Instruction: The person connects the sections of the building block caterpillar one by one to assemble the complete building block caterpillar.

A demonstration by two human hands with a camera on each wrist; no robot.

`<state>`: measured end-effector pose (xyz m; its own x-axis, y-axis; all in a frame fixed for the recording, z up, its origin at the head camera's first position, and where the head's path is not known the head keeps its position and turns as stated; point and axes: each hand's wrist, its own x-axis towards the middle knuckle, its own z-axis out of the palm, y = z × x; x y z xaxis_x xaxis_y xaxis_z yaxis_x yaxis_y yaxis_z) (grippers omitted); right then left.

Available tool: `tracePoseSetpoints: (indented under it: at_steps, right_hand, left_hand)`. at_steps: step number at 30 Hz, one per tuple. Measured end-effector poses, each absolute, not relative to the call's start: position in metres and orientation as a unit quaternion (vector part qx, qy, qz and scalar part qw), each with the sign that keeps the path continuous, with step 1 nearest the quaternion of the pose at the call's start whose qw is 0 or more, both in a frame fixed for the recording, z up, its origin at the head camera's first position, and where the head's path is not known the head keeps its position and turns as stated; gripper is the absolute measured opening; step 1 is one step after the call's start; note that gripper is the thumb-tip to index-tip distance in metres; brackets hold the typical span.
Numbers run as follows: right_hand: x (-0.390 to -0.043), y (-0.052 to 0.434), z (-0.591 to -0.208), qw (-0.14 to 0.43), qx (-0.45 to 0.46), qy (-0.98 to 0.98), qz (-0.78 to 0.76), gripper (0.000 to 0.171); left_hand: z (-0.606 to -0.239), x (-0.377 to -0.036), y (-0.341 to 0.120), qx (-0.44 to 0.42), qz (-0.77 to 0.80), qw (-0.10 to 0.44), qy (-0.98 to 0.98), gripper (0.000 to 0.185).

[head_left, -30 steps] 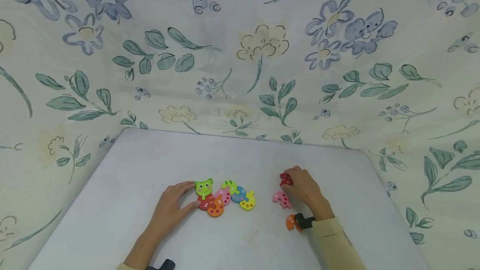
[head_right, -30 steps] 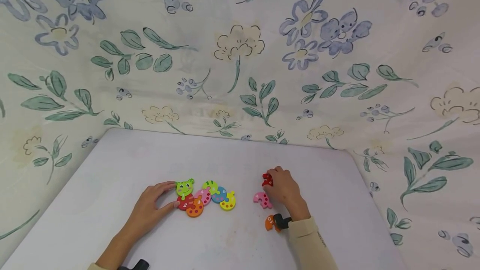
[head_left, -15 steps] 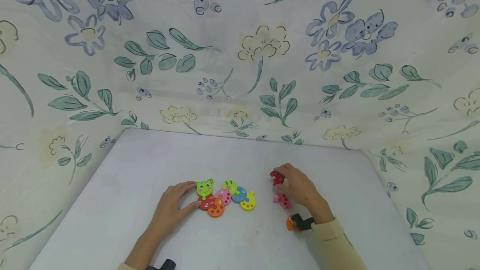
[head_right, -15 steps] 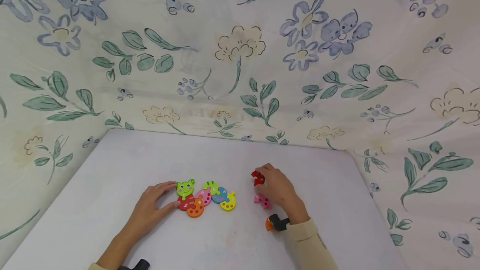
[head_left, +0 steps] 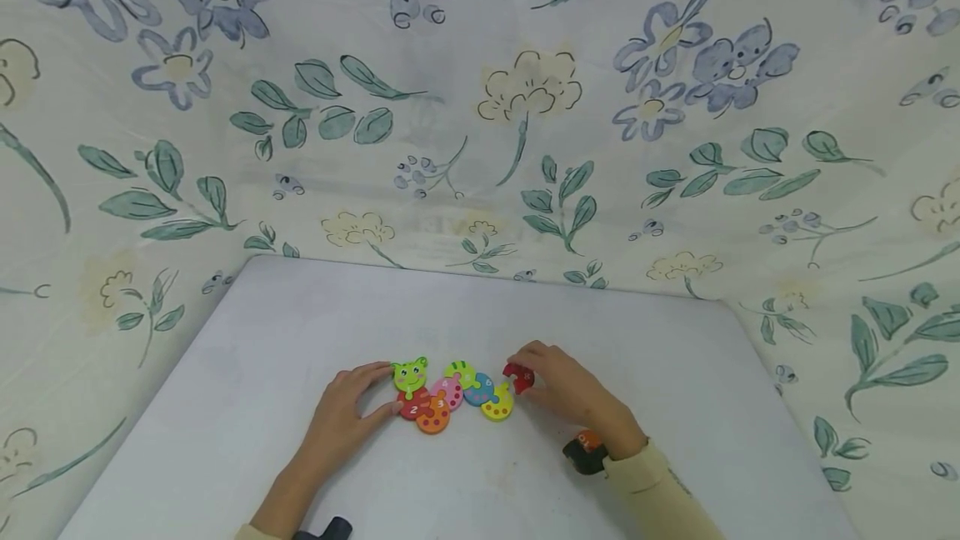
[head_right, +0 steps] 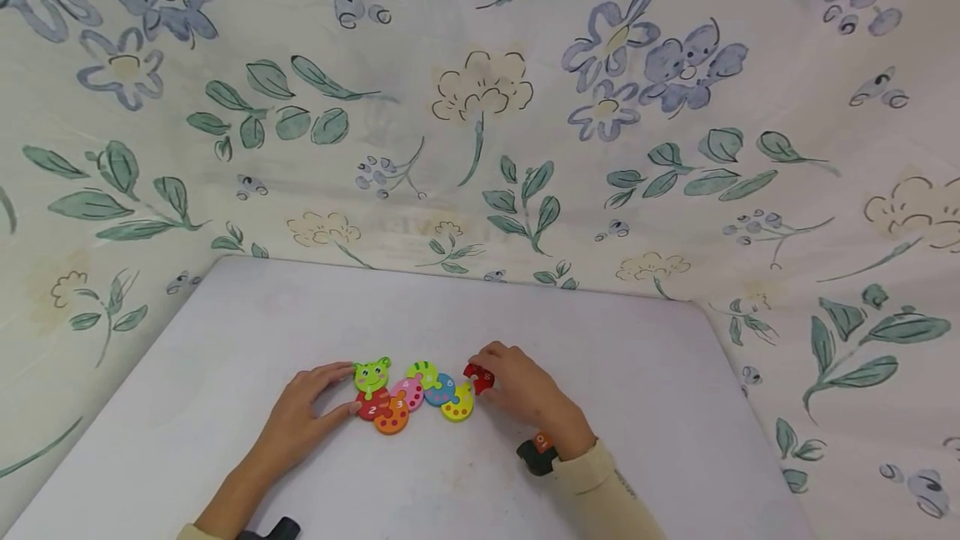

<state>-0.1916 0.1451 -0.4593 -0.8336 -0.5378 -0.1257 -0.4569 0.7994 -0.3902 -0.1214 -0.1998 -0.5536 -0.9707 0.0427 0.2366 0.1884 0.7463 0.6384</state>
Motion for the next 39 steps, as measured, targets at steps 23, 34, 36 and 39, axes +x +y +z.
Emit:
tracePoseSetpoints:
  at_steps: [23, 34, 36, 39]
  right_hand:
    - [-0.202, 0.133, -0.47, 0.158, -0.312, 0.929, -0.119, 0.043]
    - [-0.201, 0.133, -0.473, 0.148, -0.311, 0.933, -0.102, 0.045]
    - [-0.202, 0.134, -0.474, 0.147, -0.306, 0.935, -0.101, 0.048]
    - [-0.202, 0.139, -0.475, 0.149, -0.295, 0.938, -0.108, 0.05]
  left_hand:
    - [-0.55, -0.12, -0.197, -0.061, -0.348, 0.106, -0.93, 0.06]
    - [-0.551, -0.12, -0.197, -0.067, -0.346, 0.113, -0.929, 0.061]
    - [-0.551, -0.121, -0.198, -0.067, -0.344, 0.112, -0.93, 0.06]
    - [-0.551, -0.12, -0.199, -0.066, -0.343, 0.111, -0.93, 0.06]
